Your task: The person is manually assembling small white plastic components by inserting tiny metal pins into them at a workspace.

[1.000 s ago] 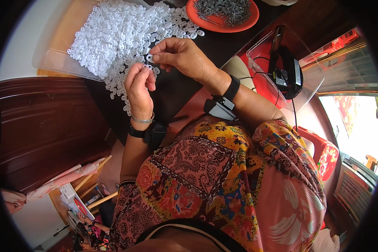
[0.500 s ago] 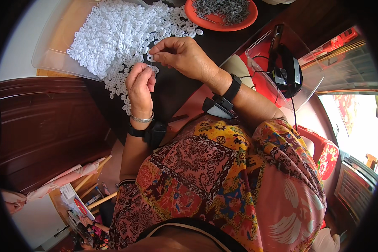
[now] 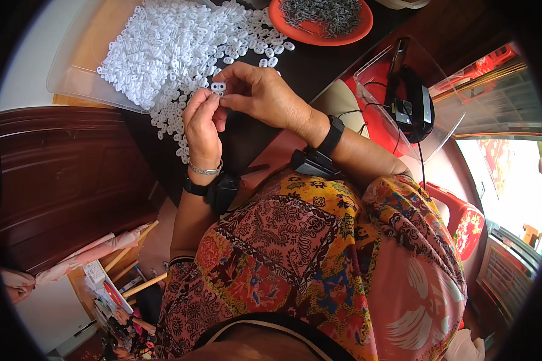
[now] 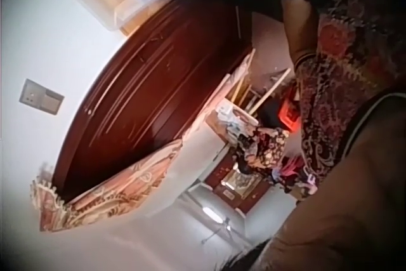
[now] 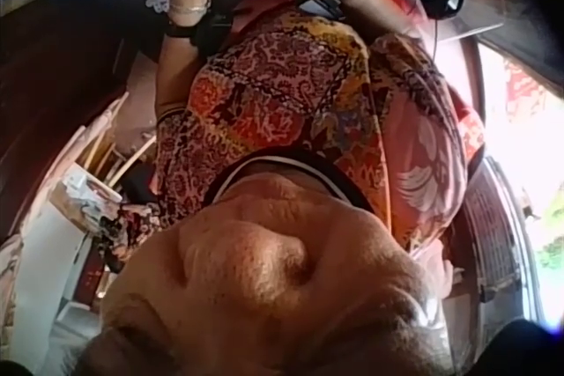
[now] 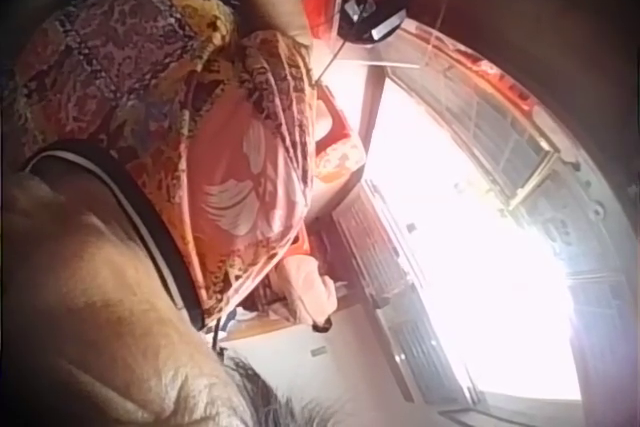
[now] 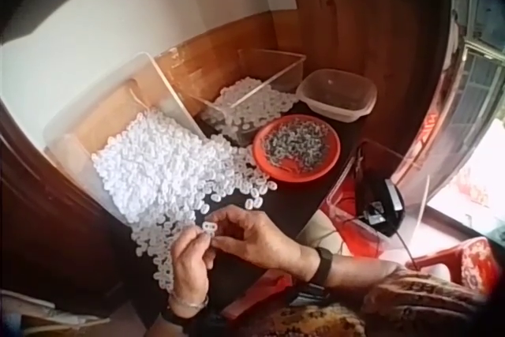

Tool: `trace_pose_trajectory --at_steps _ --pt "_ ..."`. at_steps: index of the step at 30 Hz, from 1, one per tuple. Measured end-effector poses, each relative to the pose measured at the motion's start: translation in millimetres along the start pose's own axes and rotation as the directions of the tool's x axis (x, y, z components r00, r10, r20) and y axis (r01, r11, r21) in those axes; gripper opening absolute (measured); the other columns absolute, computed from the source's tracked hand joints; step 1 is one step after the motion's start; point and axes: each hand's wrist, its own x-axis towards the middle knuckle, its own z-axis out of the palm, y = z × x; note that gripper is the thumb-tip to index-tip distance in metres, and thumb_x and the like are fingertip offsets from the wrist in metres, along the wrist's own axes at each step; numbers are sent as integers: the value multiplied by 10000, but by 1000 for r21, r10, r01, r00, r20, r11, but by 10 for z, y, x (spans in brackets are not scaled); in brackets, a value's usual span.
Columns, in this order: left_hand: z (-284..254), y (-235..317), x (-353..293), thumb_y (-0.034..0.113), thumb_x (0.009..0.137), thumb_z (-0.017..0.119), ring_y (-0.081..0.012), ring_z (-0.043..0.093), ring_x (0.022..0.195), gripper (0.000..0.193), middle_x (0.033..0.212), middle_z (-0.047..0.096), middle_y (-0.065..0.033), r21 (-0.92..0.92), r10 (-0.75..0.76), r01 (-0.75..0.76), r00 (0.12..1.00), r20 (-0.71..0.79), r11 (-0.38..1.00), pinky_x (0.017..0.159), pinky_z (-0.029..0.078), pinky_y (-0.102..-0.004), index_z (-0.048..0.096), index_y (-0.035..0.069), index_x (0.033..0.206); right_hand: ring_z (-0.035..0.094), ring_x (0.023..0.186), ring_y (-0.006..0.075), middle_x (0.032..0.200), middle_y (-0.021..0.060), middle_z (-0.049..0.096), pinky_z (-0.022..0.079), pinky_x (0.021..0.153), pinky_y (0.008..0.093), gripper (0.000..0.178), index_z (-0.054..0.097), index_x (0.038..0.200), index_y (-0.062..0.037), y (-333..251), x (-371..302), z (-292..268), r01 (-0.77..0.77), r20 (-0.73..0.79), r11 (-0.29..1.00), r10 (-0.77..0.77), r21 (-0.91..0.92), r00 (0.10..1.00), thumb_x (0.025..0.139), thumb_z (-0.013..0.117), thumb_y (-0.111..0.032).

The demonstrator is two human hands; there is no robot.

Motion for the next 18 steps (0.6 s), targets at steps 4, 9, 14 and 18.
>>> trace_pose_trajectory --at_steps 4,9,14,18 --pt "0 -2 1 169 887 505 -26 364 480 184 571 431 46 17 -4 4 1000 19 1000 427 275 -178 535 57 744 563 777 53 838 -2 589 478 705 208 309 564 1087 -15 -23 -15 -7 5 -15 999 -6 -41 1000 797 669 -37" --pt "0 -30 5 235 913 479 -36 357 473 252 564 426 38 20 72 -72 997 19 997 426 271 -190 532 61 740 568 763 53 835 2 595 479 693 208 291 571 1070 -15 -21 -30 -24 -2 14 1000 1 13 1000 795 662 -29" --pt "-14 -35 26 260 924 476 -32 341 484 276 568 408 51 27 48 -49 998 35 998 431 259 -193 526 60 740 568 754 49 829 -2 603 476 684 201 278 576 1060 -13 -33 -27 -29 -21 53 1000 22 -8 998 794 655 -24" --pt "10 -25 34 249 929 474 -19 324 511 269 584 393 67 42 54 -56 997 62 998 440 244 -189 525 59 746 562 747 40 822 0 604 471 659 200 279 587 1054 -11 -5 -29 -19 1 28 999 0 -39 1000 788 667 -40"
